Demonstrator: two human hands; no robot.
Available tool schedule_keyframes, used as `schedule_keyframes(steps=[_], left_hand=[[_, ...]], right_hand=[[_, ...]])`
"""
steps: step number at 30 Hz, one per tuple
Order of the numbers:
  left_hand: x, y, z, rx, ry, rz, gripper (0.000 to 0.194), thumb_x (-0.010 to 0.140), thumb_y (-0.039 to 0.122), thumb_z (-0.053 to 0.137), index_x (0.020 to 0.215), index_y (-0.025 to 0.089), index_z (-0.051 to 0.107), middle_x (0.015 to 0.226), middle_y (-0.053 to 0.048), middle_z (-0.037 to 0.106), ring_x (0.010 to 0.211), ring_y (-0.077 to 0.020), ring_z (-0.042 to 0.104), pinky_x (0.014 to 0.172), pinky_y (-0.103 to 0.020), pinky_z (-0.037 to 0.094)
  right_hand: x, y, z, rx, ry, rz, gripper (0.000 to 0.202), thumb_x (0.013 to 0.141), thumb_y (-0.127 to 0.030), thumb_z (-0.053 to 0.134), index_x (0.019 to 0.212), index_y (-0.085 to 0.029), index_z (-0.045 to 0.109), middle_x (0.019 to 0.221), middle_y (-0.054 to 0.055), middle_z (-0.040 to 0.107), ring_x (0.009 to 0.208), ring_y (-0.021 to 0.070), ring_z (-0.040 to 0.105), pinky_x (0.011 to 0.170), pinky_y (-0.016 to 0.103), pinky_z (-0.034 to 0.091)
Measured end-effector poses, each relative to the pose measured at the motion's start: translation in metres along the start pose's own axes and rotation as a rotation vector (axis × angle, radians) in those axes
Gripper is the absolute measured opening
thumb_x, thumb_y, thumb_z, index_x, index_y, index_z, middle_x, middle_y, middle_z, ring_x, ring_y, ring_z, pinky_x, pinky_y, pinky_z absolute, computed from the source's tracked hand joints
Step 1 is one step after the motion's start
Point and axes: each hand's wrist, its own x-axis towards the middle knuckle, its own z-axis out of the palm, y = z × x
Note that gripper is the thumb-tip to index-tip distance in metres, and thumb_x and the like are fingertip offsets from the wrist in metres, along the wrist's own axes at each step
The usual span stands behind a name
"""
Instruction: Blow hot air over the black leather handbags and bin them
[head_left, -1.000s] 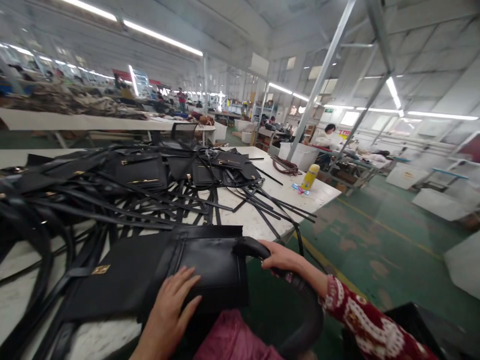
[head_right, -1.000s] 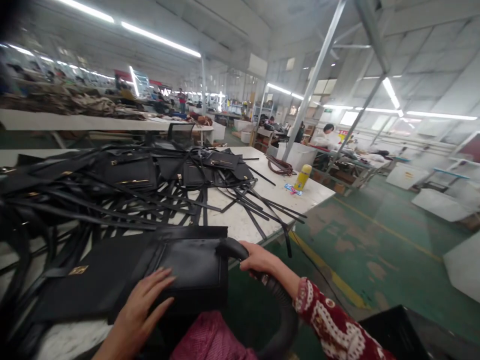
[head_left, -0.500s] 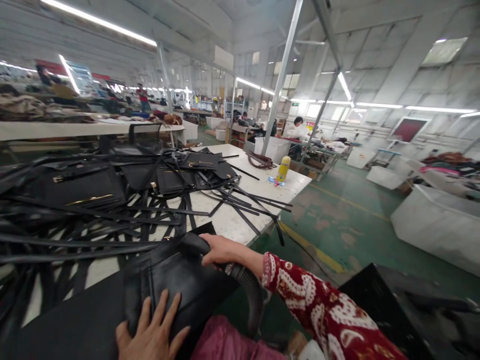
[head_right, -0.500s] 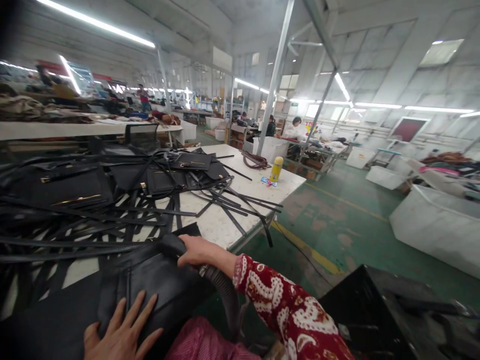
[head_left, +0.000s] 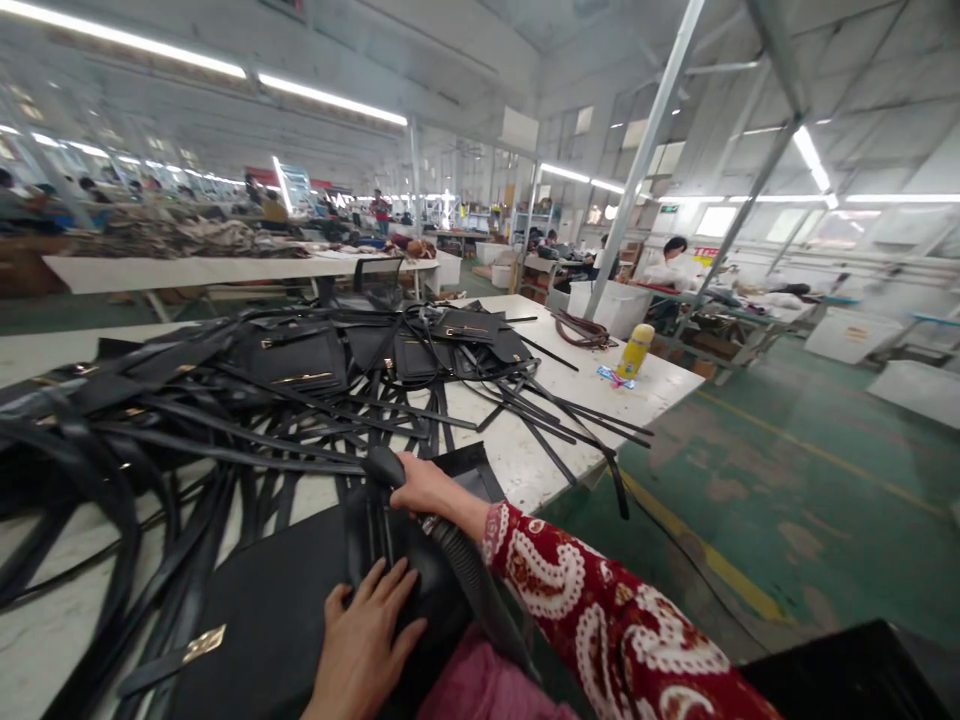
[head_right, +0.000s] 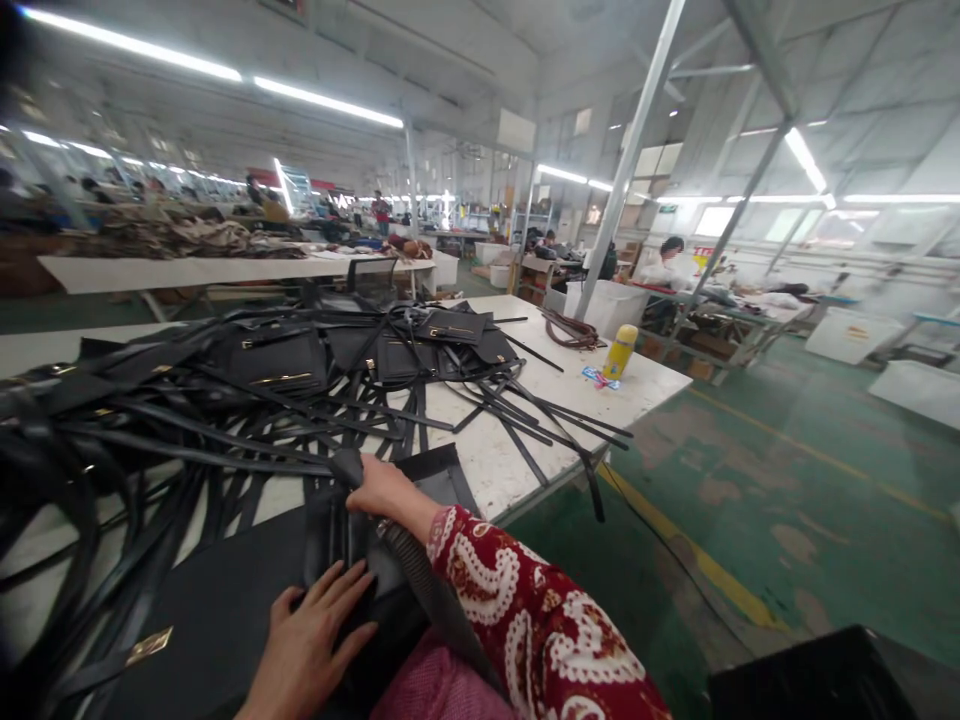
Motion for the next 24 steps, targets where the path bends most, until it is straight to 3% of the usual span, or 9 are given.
schedule_keyframes(steps=[4,7,9,14,17,20,24], left_hand=[[0.053,-0.045,-0.043,-0.243,0.328,-0.205,0.05,0.066,0.041,0.055,0.11,0.018,0.057,0.117,-0.012,0.056,0.112,-0.0272,0.047,0.099,-0.038,0.028],[0.095,-0.071,-0.059,-0.436,0.318,-0.433,0.044,0.056,0.033,0.063,0.096,0.015,0.062,0.097,-0.011,0.065,0.101,-0.0303,0.054,0.089,-0.038,0.038],[0.11,-0.082,-0.057,-0.505,0.273,-0.481,0.034,0.052,0.026,0.065,0.085,0.016,0.065,0.08,-0.008,0.067,0.088,-0.0289,0.06,0.08,-0.037,0.043],[0.115,-0.095,-0.04,-0.614,0.268,-0.499,0.027,0.051,0.019,0.065,0.077,0.017,0.065,0.069,-0.003,0.067,0.075,-0.0238,0.062,0.072,-0.034,0.047],[0.111,-0.097,-0.037,-0.693,0.257,-0.499,0.03,0.051,0.02,0.065,0.08,0.016,0.065,0.071,-0.002,0.067,0.073,-0.0219,0.062,0.071,-0.033,0.047],[0.108,-0.095,-0.038,-0.777,0.226,-0.477,0.035,0.05,0.022,0.064,0.084,0.014,0.064,0.073,-0.002,0.067,0.073,-0.0202,0.062,0.07,-0.031,0.047],[0.103,-0.091,-0.042,-0.86,0.182,-0.433,0.038,0.047,0.02,0.064,0.084,0.013,0.064,0.073,-0.002,0.066,0.074,-0.0193,0.061,0.071,-0.029,0.046]], right_hand=[[-0.012,0.008,-0.007,0.075,0.001,-0.028,0.056,0.057,-0.02,0.064,0.11,-0.024,0.048,0.083,-0.002,0.057,0.057,0.0154,0.058,0.048,0.022,0.046],[-0.02,0.012,-0.009,0.139,-0.064,-0.035,0.055,0.058,-0.019,0.064,0.111,-0.024,0.048,0.077,-0.003,0.056,0.05,0.015,0.057,0.043,0.022,0.045],[-0.019,0.013,-0.007,0.169,-0.106,-0.04,0.052,0.058,-0.018,0.064,0.108,-0.023,0.05,0.071,-0.005,0.055,0.047,0.0148,0.056,0.04,0.022,0.045],[0.003,0.006,0.004,0.205,-0.177,-0.046,0.046,0.054,-0.012,0.066,0.098,-0.02,0.055,0.063,-0.005,0.055,0.044,0.0144,0.054,0.039,0.021,0.044],[0.015,0.001,0.007,0.236,-0.115,-0.061,0.052,0.057,-0.012,0.064,0.107,-0.021,0.051,0.072,-0.004,0.055,0.047,0.0127,0.054,0.041,0.02,0.044],[0.012,0.0,0.003,0.266,-0.066,-0.084,0.06,0.06,-0.011,0.06,0.116,-0.024,0.044,0.078,-0.004,0.053,0.05,0.0109,0.053,0.044,0.019,0.045],[-0.004,0.007,0.002,0.274,-0.177,-0.081,0.057,0.055,-0.01,0.065,0.109,-0.022,0.051,0.067,-0.006,0.055,0.046,0.013,0.053,0.043,0.021,0.044]])
